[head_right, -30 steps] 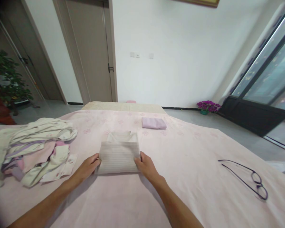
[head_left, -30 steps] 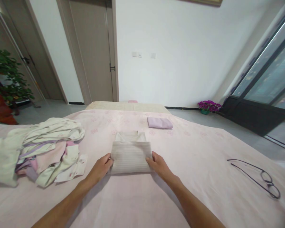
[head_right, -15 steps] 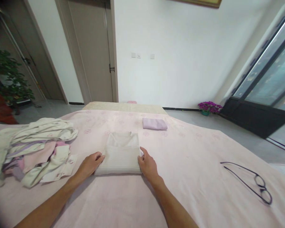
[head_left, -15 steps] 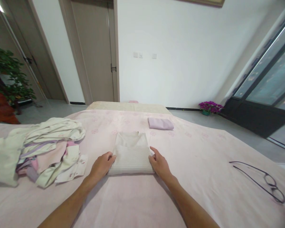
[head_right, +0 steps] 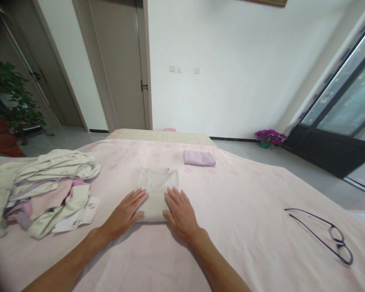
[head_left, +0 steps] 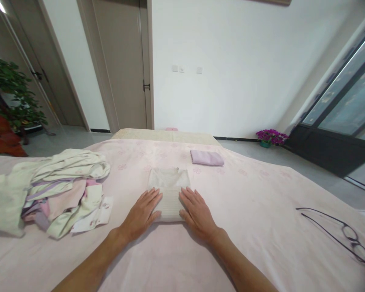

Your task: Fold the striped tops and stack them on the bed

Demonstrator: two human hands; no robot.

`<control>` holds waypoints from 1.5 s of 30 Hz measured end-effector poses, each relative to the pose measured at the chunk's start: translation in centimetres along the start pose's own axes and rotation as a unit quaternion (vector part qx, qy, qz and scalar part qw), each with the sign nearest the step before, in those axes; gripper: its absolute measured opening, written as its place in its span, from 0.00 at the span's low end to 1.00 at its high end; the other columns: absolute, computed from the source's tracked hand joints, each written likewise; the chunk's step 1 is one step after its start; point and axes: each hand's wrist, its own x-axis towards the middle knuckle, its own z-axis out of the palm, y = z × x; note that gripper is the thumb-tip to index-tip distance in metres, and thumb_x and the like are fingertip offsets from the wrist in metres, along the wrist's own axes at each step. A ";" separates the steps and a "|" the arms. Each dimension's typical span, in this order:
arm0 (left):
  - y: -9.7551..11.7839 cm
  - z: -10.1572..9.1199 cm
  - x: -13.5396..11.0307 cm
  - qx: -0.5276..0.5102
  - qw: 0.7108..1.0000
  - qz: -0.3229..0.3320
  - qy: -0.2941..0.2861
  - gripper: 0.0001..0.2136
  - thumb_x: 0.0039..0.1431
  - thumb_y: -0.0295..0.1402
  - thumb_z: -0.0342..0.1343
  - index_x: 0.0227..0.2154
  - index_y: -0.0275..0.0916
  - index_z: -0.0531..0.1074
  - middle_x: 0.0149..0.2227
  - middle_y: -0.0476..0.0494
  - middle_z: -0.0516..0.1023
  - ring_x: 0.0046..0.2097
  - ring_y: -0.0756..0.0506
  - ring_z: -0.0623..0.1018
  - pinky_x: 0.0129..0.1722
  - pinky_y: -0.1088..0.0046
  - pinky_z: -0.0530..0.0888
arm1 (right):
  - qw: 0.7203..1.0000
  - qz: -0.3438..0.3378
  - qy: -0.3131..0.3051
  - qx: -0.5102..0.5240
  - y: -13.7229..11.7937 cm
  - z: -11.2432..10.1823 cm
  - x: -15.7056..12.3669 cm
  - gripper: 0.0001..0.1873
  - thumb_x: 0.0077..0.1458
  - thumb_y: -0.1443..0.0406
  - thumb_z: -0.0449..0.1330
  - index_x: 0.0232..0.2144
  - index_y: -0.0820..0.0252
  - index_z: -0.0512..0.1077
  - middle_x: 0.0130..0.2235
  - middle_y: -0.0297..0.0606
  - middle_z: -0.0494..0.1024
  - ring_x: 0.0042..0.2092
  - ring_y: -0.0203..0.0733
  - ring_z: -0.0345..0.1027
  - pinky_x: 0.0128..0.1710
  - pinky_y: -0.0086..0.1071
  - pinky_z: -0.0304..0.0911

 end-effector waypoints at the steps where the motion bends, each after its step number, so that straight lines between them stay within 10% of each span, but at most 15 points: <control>1: -0.2 0.2 0.0 0.011 1.000 -0.008 -0.025 0.27 0.67 0.47 0.46 0.65 0.40 0.59 0.68 0.37 0.59 0.69 0.38 0.58 0.67 0.50 0.57 | 1.000 0.002 -0.029 -0.001 0.0 0.1 -0.1 0.29 0.66 0.58 0.51 0.66 0.59 0.58 0.67 0.45 0.59 0.69 0.50 0.47 0.67 0.52 0.45; 8: -1.5 0.4 -0.5 0.002 0.998 -0.041 -0.049 0.30 0.66 0.50 0.46 0.67 0.44 0.56 0.70 0.39 0.53 0.69 0.38 0.56 0.66 0.51 0.57 | 0.998 0.026 -0.062 0.002 0.9 0.8 -0.5 0.29 0.68 0.55 0.47 0.67 0.60 0.56 0.68 0.43 0.56 0.69 0.48 0.48 0.67 0.52 0.48; 16: -2.3 0.7 -1.5 -0.031 0.983 -0.133 0.126 0.17 0.68 0.40 0.46 0.51 0.42 0.75 0.58 0.42 0.74 0.63 0.41 0.68 0.63 0.54 0.66 | 0.989 0.052 0.125 0.051 2.5 1.7 -1.6 0.19 0.66 0.61 0.51 0.55 0.57 0.72 0.58 0.44 0.72 0.60 0.47 0.64 0.61 0.47 0.61; 20: -2.0 0.3 -1.5 -0.040 0.991 -0.093 0.093 0.20 0.68 0.42 0.46 0.57 0.42 0.70 0.61 0.42 0.71 0.65 0.42 0.65 0.64 0.56 0.64 | 0.981 0.057 0.172 0.074 3.0 1.5 -1.9 0.17 0.65 0.62 0.53 0.54 0.55 0.72 0.57 0.45 0.73 0.58 0.47 0.66 0.58 0.47 0.64; 27: -2.0 -0.8 -1.9 -0.017 0.996 -0.026 -0.082 0.38 0.54 0.45 0.62 0.67 0.45 0.56 0.70 0.39 0.52 0.69 0.35 0.57 0.66 0.53 0.59 | 0.995 -0.062 0.029 0.067 2.1 -0.9 -2.1 0.29 0.55 0.61 0.62 0.59 0.54 0.67 0.59 0.43 0.71 0.62 0.50 0.61 0.65 0.53 0.51; 39: -2.8 -0.8 -2.2 -0.005 1.000 0.000 -0.022 0.39 0.40 0.21 0.51 0.61 0.47 0.64 0.66 0.46 0.63 0.66 0.41 0.64 0.66 0.56 0.61 | 0.999 -0.047 -0.006 0.024 1.8 -0.3 -2.5 0.43 0.40 0.76 0.52 0.61 0.55 0.64 0.62 0.40 0.68 0.64 0.46 0.58 0.66 0.48 0.50; 45: -3.3 -1.6 -2.2 -0.042 0.999 -0.003 -0.011 0.26 0.54 0.27 0.52 0.58 0.45 0.69 0.62 0.46 0.70 0.62 0.42 0.69 0.64 0.59 0.65 | 0.996 -0.042 0.057 0.062 2.9 -0.3 -2.6 0.33 0.43 0.74 0.53 0.54 0.56 0.69 0.57 0.41 0.73 0.60 0.46 0.64 0.62 0.46 0.57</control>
